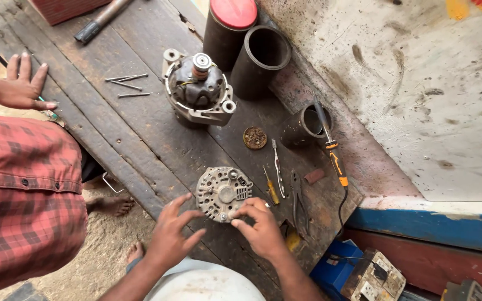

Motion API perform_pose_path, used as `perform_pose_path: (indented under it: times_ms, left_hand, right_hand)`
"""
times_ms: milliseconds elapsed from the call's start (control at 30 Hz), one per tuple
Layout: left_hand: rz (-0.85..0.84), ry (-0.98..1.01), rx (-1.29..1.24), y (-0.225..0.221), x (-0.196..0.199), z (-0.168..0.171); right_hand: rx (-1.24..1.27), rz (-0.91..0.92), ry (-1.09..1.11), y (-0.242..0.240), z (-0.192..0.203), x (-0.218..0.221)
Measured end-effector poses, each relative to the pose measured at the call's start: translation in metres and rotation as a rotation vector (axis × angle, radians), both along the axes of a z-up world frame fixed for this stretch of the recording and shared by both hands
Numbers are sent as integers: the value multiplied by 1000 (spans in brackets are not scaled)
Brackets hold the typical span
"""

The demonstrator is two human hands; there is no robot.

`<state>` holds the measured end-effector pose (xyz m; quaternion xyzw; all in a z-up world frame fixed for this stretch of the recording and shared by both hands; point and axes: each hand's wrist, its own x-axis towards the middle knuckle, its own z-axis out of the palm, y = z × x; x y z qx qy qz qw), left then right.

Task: Disassembling and inspecting the internal components of an alternator on a repair workbench.

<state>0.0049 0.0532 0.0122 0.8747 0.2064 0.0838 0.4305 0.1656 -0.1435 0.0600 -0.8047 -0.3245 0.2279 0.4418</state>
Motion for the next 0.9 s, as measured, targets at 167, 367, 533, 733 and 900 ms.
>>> perform_pose_path:
  times_ms: [167, 367, 533, 733, 900]
  left_hand:
    - [-91, -174, 25, -4, 25, 9]
    - [-92, -204, -56, -11, 34, -10]
    - [-93, -169, -50, -12, 36, -17]
    - [-117, -84, -42, -13, 38, -19]
    - [-130, -86, -46, -14, 38, -23]
  right_hand:
    - [-159, 117, -287, 23, 3, -10]
    - [-252, 175, -298, 31, 4, -9]
    - [-255, 159, -371, 34, 5, -14]
    - [-193, 195, -515, 29, 1, -16]
    - [-132, 154, -383, 27, 3, -16]
